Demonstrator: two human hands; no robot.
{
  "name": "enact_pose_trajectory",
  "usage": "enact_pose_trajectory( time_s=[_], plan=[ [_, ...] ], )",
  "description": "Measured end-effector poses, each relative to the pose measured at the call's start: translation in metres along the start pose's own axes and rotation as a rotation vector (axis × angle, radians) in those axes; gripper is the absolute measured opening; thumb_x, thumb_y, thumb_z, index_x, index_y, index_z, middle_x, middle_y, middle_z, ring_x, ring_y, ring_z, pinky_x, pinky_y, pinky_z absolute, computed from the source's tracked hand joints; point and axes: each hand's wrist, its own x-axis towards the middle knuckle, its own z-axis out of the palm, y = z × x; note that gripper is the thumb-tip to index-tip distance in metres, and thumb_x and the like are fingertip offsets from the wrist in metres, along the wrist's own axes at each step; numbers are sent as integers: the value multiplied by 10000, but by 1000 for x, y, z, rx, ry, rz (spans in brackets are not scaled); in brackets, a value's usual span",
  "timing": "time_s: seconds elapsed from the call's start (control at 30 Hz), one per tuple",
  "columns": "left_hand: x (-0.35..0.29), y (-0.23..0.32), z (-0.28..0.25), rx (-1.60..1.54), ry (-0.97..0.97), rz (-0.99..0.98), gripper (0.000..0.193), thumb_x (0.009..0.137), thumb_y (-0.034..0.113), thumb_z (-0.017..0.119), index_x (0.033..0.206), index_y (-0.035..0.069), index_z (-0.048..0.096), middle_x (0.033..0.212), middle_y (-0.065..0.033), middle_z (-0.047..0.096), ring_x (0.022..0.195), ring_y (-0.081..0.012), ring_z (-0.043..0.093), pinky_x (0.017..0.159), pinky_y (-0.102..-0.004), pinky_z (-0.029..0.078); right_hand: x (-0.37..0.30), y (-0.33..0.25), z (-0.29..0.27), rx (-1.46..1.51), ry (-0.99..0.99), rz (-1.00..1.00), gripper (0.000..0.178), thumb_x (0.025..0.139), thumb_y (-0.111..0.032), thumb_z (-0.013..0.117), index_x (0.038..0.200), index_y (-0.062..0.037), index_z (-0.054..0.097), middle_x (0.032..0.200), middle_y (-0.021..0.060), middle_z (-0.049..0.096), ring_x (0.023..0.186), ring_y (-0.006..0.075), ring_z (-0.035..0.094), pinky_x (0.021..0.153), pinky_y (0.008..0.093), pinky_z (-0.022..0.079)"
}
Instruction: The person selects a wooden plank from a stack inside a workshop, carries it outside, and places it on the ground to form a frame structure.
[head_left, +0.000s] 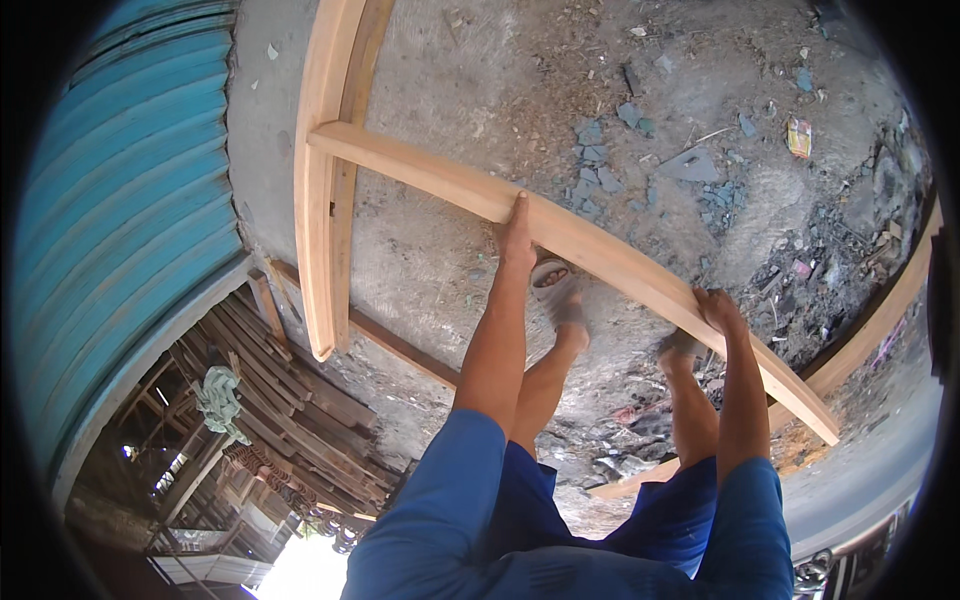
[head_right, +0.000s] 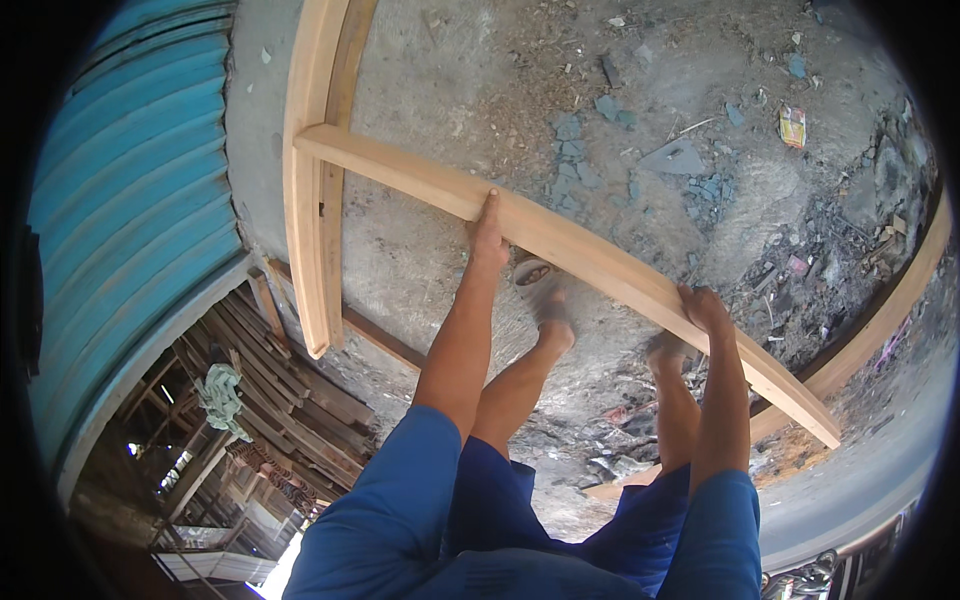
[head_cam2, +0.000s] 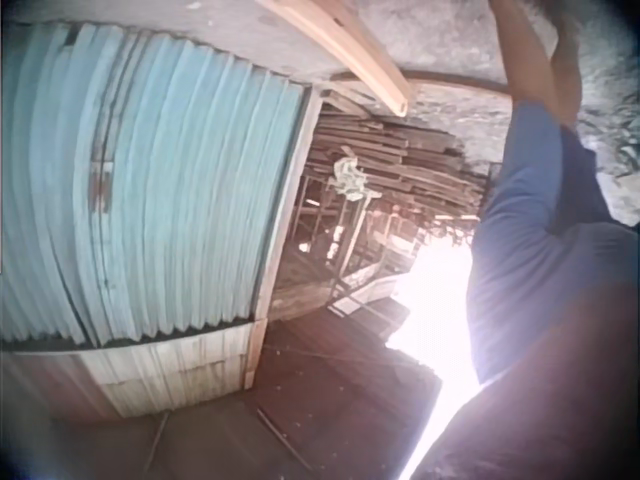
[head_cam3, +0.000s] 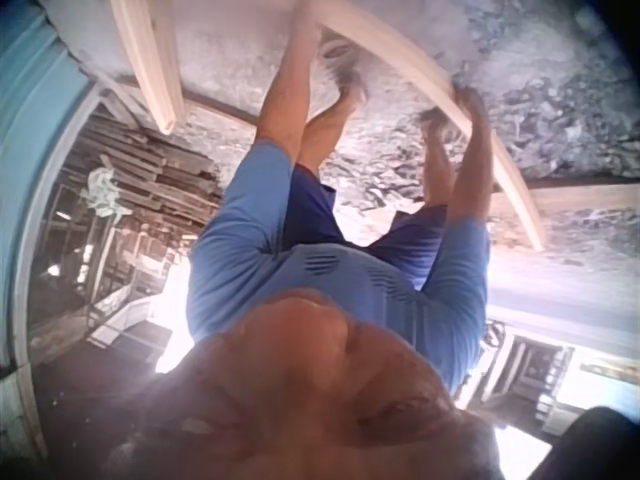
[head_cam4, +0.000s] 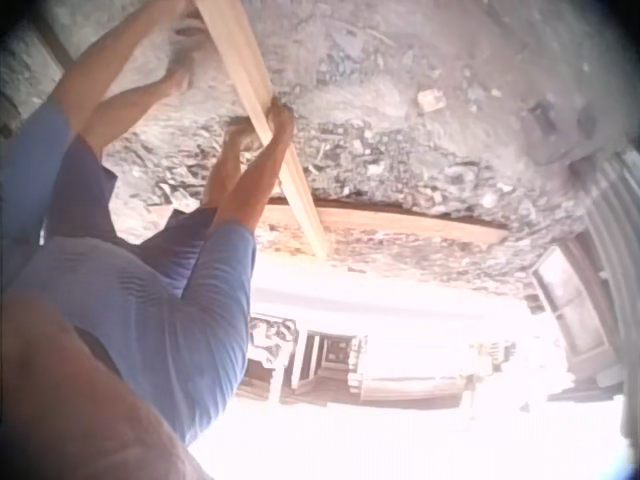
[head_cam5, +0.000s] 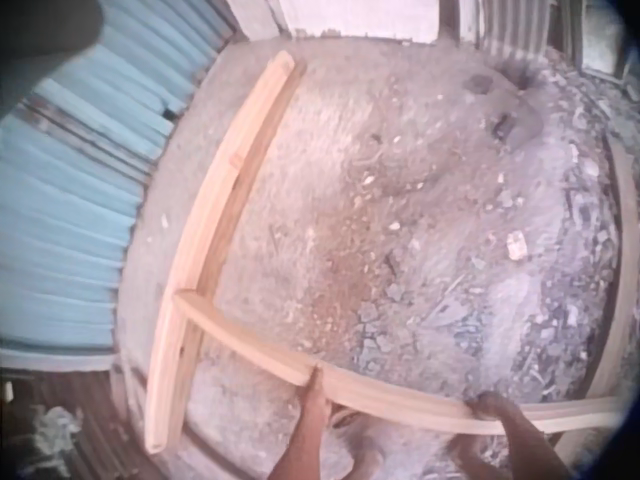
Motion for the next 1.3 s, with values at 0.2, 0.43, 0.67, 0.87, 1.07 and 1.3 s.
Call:
enact_pose_trajectory(
  time_s=[0.2, 0.43, 0.67, 0.87, 1.07, 1.3],
  plan=[
    [1, -2, 0, 14, 50, -58, 829, 804, 418, 752, 1418, 108, 289, 1308, -83, 465, 1192, -245, 475, 937, -440, 450, -2, -1, 1, 8, 24, 26, 555, 918, -524, 437, 1061, -42, 674, 1106, 282, 617, 1110, 428, 554, 965, 488, 409],
    [-88, 39, -11, 359, 88, -247, 743, 836, 530, 656, 1349, 76, 365, 1249, -78, 474, 1116, -242, 470, 867, -455, 433, -75, -11, 8, 87, 496, -148, 366, 905, -373, 548, 1099, -72, 625, 1121, 231, 592, 1082, 412, 535, 932, 487, 416],
    [-212, 42, -166, 1312, -498, -122, 694, 822, 510, 633, 1243, -34, 544, 1224, -265, 581, 1181, -354, 547, 984, -394, 429, -255, 9, 39, -183, 279, -152, 446, 876, -434, 521, 1161, -110, 631, 1219, 226, 560, 1138, 423, 505, 991, 513, 378],
    [-326, 160, -189, 1237, -804, -62, 773, 788, 545, 625, 1309, -14, 508, 1287, -295, 525, 1267, -380, 463, 1029, -426, 387, -436, -25, 44, -15, 66, 77, 589, 892, -442, 483, 1306, -27, 535, 1379, 242, 467, 1316, 382, 404, 1106, 407, 311],
    [-319, 252, -198, 888, -667, -114, 595, 828, 453, 635, 1213, 2, 585, 861, -140, 676, 730, -194, 644, 661, -318, 514, -467, -99, -39, 180, 297, -145, 528, 923, -407, 469, 1179, 37, 596, 1184, 261, 605, 1111, 370, 584, 941, 414, 454],
    [-239, 301, -219, 905, -252, 74, 550, 813, 448, 596, 1144, 9, 617, 1002, -201, 684, 867, -296, 686, 811, -372, 521, -424, -88, -115, 438, 518, 3, 536, 891, -459, 509, 1055, 22, 680, 983, 196, 696, 902, 273, 677, 769, 348, 503]
  ],
)
